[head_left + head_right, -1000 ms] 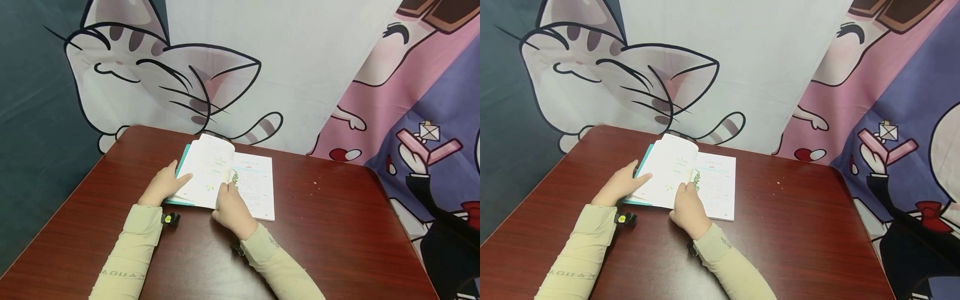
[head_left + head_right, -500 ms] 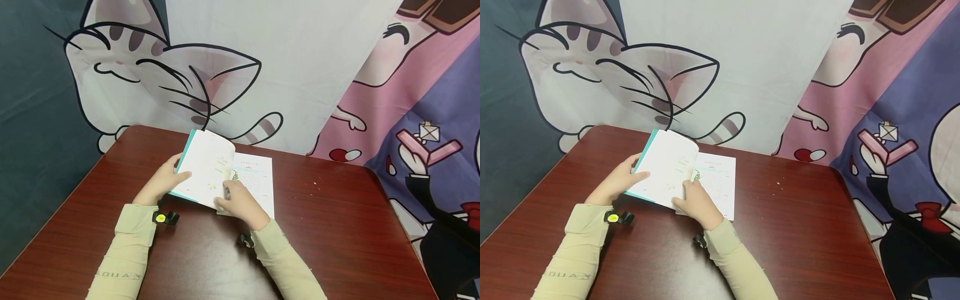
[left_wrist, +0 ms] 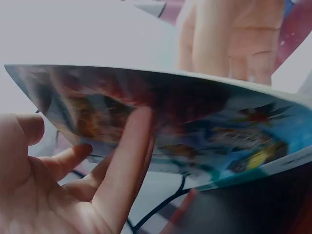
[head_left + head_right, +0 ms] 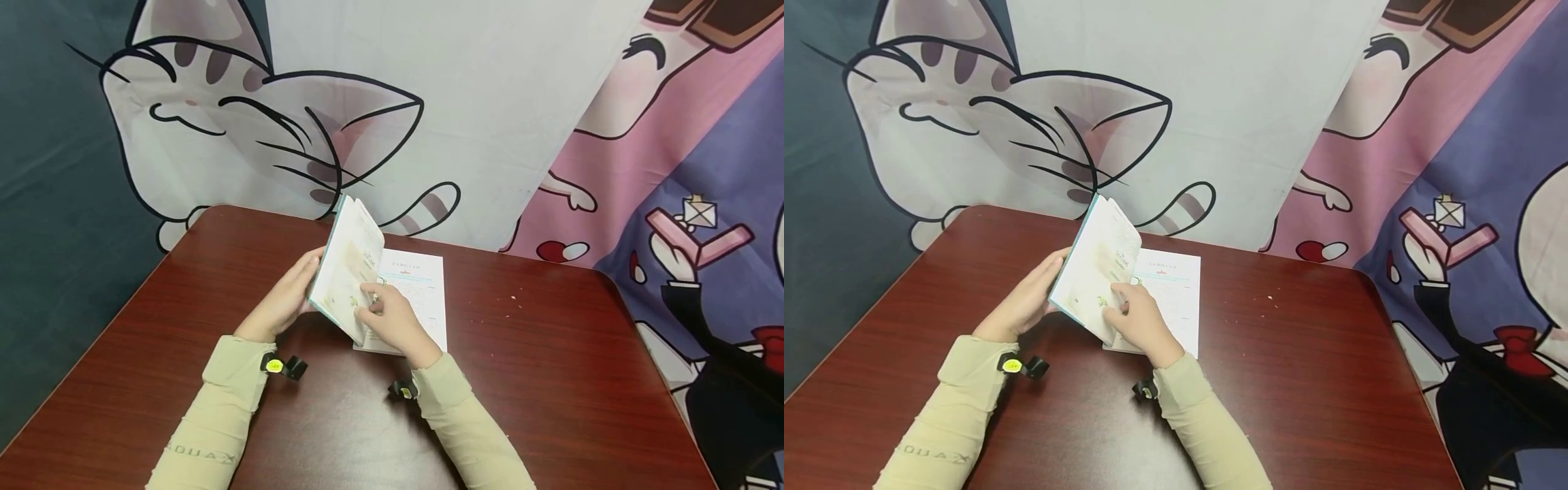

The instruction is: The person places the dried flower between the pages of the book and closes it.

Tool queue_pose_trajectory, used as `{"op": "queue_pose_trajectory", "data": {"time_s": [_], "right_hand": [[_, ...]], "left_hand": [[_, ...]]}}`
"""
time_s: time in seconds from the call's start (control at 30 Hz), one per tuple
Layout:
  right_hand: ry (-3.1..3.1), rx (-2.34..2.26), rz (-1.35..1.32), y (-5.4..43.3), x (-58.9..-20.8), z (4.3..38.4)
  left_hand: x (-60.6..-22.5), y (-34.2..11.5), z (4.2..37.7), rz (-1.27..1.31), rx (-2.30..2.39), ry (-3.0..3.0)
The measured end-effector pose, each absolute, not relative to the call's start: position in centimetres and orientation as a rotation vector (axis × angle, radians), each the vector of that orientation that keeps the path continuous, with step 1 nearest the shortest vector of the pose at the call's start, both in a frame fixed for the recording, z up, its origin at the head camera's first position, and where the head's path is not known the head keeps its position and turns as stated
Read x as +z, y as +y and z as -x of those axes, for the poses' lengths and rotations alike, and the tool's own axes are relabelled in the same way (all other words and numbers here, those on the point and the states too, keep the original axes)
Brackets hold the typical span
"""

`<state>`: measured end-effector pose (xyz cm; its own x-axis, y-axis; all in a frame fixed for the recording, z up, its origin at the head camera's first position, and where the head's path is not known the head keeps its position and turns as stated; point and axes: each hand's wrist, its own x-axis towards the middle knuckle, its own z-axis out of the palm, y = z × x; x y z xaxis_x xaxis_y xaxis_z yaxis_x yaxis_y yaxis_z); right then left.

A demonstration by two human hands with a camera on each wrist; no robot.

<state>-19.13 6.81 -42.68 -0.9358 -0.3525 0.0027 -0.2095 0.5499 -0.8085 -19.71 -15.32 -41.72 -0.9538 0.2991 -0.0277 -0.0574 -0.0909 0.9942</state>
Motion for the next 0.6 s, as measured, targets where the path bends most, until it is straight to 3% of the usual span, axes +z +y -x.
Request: {"op": "queue_pose_trajectory", "data": {"time_s": [0.6], "right_hand": [[2.393,-1.822,0.326,9.6,-39.4,19.9]], "left_hand": [[-43.7,-10.0,18.8,-0.736,1.703,2.375]]}}
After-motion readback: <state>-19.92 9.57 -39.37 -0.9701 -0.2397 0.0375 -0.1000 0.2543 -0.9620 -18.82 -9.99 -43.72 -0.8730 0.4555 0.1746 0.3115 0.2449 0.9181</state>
